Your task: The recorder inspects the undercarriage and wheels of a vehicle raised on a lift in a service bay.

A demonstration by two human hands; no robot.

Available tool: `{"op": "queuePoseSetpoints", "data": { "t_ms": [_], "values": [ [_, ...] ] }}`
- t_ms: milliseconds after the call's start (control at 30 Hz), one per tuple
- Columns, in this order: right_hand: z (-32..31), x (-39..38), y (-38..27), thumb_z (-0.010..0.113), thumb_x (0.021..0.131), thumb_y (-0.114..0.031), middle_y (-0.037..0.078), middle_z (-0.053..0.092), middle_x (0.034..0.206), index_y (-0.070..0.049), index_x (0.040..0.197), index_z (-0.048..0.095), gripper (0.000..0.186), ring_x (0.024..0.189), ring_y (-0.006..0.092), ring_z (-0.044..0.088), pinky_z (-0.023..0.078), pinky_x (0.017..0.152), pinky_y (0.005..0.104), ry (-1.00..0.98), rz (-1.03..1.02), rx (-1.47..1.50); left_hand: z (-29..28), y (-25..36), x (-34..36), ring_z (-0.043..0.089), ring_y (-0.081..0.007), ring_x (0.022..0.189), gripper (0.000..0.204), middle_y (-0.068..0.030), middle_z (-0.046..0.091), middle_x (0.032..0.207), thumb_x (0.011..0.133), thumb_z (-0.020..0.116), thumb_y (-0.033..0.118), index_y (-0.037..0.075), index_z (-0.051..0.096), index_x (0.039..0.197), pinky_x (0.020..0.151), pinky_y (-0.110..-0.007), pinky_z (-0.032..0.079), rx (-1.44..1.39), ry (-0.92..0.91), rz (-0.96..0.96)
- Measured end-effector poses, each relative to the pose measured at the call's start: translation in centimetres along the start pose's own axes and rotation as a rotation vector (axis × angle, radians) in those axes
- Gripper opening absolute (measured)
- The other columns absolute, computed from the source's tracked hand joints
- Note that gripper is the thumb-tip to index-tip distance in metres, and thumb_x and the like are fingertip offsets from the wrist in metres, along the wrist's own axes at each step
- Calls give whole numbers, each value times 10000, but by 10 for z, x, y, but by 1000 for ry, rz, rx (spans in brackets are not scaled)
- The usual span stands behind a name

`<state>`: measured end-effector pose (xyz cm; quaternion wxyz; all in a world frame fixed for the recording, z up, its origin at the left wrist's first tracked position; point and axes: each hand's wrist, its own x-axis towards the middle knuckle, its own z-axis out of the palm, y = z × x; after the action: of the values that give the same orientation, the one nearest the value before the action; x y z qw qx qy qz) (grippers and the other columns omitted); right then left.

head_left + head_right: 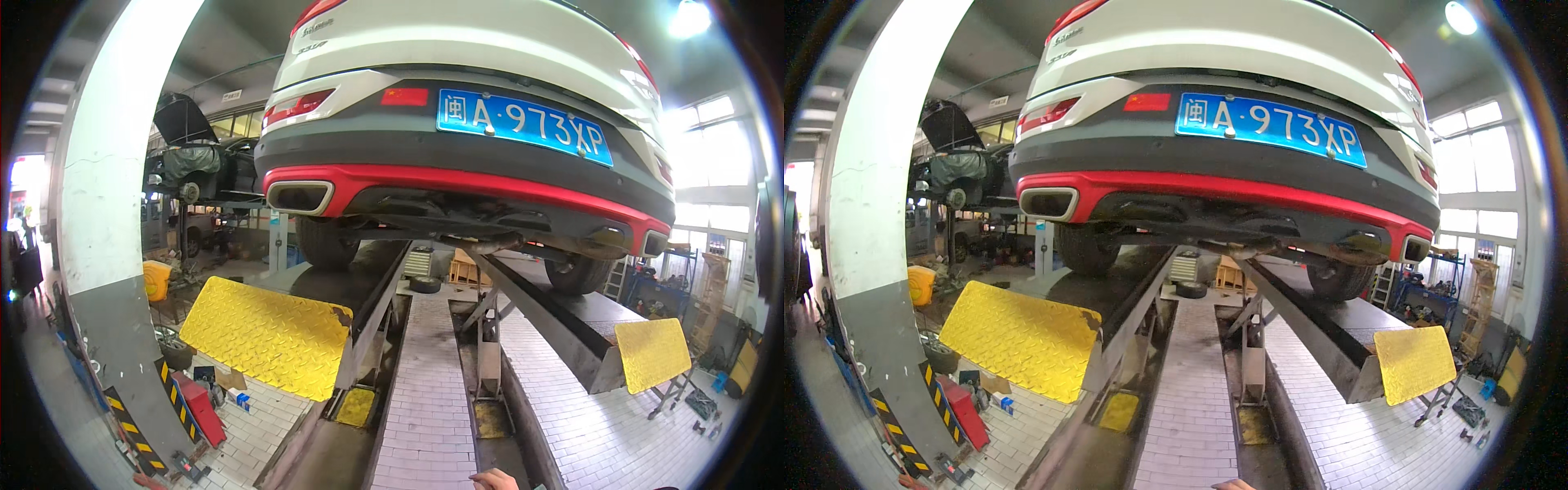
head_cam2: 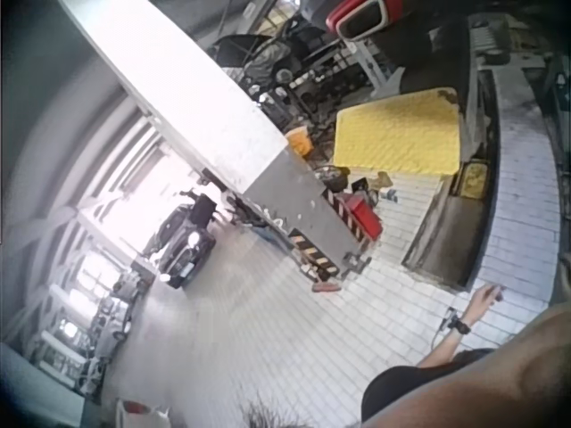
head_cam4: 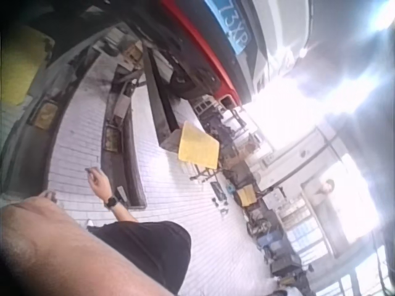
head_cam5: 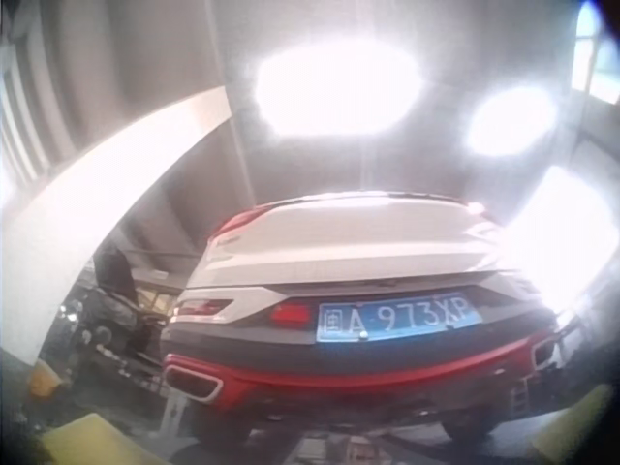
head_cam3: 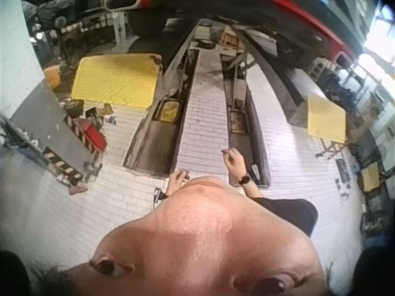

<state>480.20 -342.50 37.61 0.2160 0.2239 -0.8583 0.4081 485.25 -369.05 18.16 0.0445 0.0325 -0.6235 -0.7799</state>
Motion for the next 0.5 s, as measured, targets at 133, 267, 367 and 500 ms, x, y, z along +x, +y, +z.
{"op": "queuePoseSetpoints", "data": {
  "t_ms": [133,267,367,500],
  "values": [
    [11,-2,3,640,959,-50,160,659,914,-22,1089,732,161,675,285,607,484,615,358,-7,-35,37,-5,20,-7,690,-195,846,292,-116,749,938,1058,603,235,-6,733,1160,734,-351,551,29,-23,37],
    [15,-4,-2,644,966,-68,148,673,925,-24,1085,734,155,638,243,590,472,590,337,-61,-9,35,-5,19,-10,673,-191,828,284,-93,742,928,1055,601,205,6,720,1220,750,-350,552,5,-81,2],
    [19,-7,-4,642,969,-73,142,679,933,-25,1085,735,156,634,237,587,473,589,333,-93,-21,56,-10,0,-14,667,-184,839,284,-93,742,955,1050,605,178,16,704,1260,767,-348,553,-31,-194,-90],
    [27,-6,-4,634,971,-73,142,684,948,-29,1092,734,163,655,247,600,484,601,345,-130,-57,62,10,30,-19,663,-176,920,299,-106,735,1047,1043,617,162,21,687,1298,801,-345,559,56,-293,-87]
  ]
}}
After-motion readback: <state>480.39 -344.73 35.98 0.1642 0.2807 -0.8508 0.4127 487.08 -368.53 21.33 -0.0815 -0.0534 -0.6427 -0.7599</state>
